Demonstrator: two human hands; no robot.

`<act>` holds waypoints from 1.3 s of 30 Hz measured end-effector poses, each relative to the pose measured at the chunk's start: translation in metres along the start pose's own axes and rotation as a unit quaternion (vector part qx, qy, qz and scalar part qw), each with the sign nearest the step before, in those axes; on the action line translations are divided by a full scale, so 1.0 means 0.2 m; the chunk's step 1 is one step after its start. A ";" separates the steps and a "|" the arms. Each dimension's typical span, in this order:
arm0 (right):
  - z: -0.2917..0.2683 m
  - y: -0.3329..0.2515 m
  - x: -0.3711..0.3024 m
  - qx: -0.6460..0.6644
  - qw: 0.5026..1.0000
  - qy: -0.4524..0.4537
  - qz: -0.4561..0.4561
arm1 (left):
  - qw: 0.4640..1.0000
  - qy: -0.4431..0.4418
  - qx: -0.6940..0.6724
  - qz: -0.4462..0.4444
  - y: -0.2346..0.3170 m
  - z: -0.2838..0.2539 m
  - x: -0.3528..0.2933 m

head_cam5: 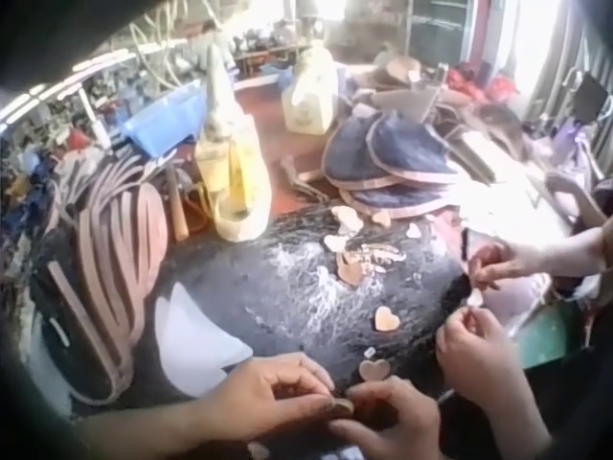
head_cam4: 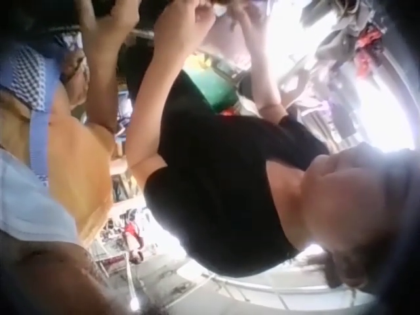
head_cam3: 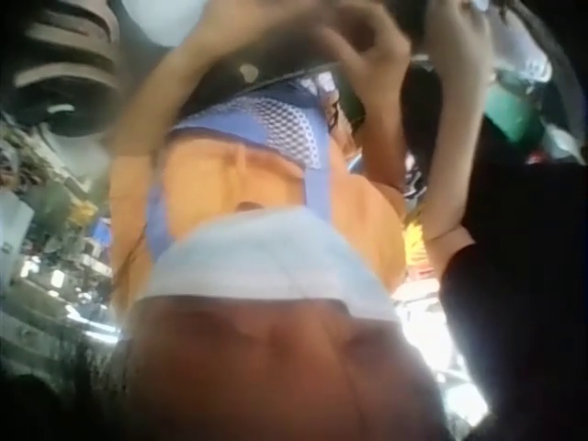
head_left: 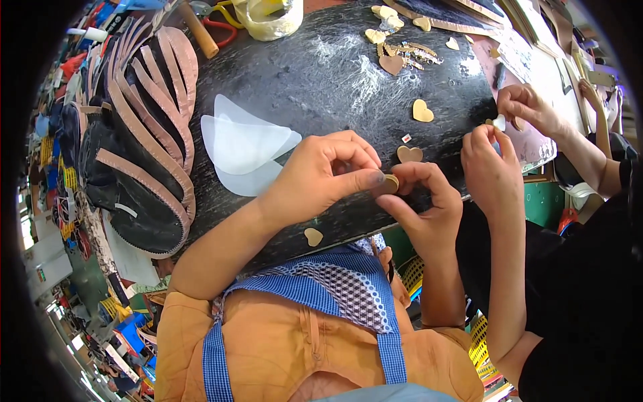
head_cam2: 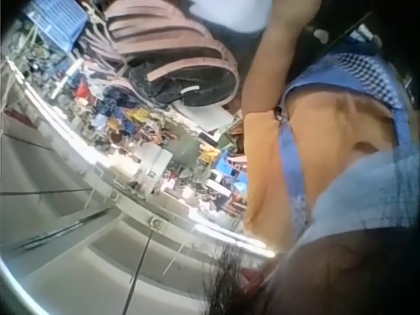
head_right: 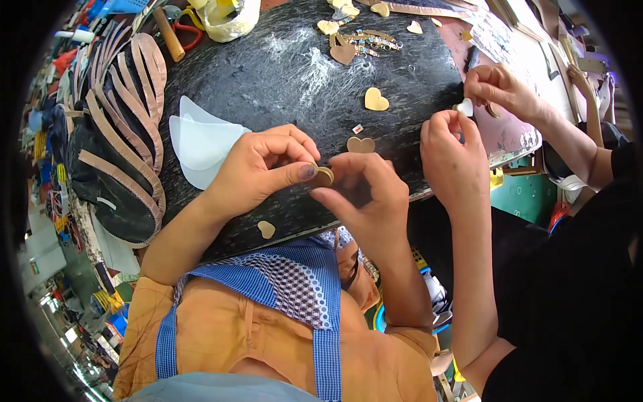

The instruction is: Applying decorative patches and adhesive strips to shoe upper components at a manufacturing workstation.

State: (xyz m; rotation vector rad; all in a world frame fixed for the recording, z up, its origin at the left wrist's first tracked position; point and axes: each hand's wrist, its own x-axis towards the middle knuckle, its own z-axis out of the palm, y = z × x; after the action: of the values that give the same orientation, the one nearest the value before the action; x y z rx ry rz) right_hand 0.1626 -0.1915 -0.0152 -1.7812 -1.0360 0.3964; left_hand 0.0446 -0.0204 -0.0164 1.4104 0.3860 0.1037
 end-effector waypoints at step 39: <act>0.04 0.29 -0.06 -0.057 0.972 0.172 -0.149 | 0.956 0.009 0.265 0.124 0.16 0.06 0.48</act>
State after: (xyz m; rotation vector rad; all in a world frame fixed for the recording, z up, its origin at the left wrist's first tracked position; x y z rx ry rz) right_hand 0.1765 -0.2047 -0.0713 -1.6833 -1.0693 -0.1577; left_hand 0.1435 0.0018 -0.0026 1.9895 0.2581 0.2304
